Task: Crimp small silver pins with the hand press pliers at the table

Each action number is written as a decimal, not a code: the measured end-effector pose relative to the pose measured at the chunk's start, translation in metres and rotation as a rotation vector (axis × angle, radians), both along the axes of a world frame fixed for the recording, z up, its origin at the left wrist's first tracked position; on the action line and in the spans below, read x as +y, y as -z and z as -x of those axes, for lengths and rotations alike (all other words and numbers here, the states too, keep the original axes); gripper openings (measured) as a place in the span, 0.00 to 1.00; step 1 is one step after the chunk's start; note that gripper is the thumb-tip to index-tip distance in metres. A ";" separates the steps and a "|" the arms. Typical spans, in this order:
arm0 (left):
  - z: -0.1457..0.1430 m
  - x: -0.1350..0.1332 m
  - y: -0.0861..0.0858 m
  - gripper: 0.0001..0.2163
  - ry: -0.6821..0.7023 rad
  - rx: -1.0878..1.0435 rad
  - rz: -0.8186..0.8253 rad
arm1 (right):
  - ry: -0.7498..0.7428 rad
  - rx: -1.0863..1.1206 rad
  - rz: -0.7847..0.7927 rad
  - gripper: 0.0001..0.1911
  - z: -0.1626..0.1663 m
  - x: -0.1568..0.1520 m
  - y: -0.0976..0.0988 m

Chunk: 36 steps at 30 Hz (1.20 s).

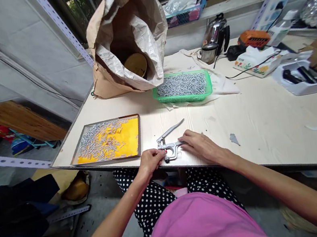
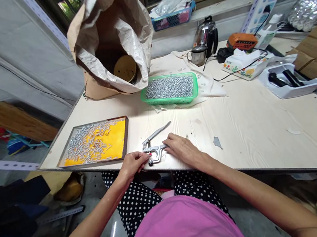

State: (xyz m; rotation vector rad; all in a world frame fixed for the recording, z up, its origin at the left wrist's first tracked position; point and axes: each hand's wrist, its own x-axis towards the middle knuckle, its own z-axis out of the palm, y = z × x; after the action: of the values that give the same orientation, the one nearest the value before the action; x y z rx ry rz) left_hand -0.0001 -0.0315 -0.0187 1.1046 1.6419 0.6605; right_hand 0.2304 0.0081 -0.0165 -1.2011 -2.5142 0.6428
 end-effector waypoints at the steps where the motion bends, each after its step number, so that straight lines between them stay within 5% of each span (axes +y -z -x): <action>1: -0.001 0.000 0.000 0.13 0.008 0.016 0.000 | 0.012 -0.005 -0.009 0.10 0.001 -0.001 0.001; 10: 0.001 0.008 -0.001 0.14 0.092 0.076 0.076 | 0.097 -0.211 -0.140 0.11 0.011 0.000 0.018; 21: -0.006 0.004 -0.015 0.12 0.177 0.233 0.091 | 0.106 -0.191 -0.088 0.11 0.008 -0.007 0.009; 27: -0.009 0.001 -0.016 0.14 0.224 0.331 0.056 | 0.091 -0.135 -0.096 0.11 0.005 0.027 -0.007; 36: -0.006 0.003 -0.010 0.15 0.250 0.296 0.118 | -0.027 -0.365 -0.261 0.12 0.011 0.070 0.012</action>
State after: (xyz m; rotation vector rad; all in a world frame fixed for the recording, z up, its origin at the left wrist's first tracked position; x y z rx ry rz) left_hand 0.0059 -0.0281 -0.0086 1.3408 1.7259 0.2430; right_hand 0.2196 0.0784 -0.0280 -1.2815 -2.8006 0.0949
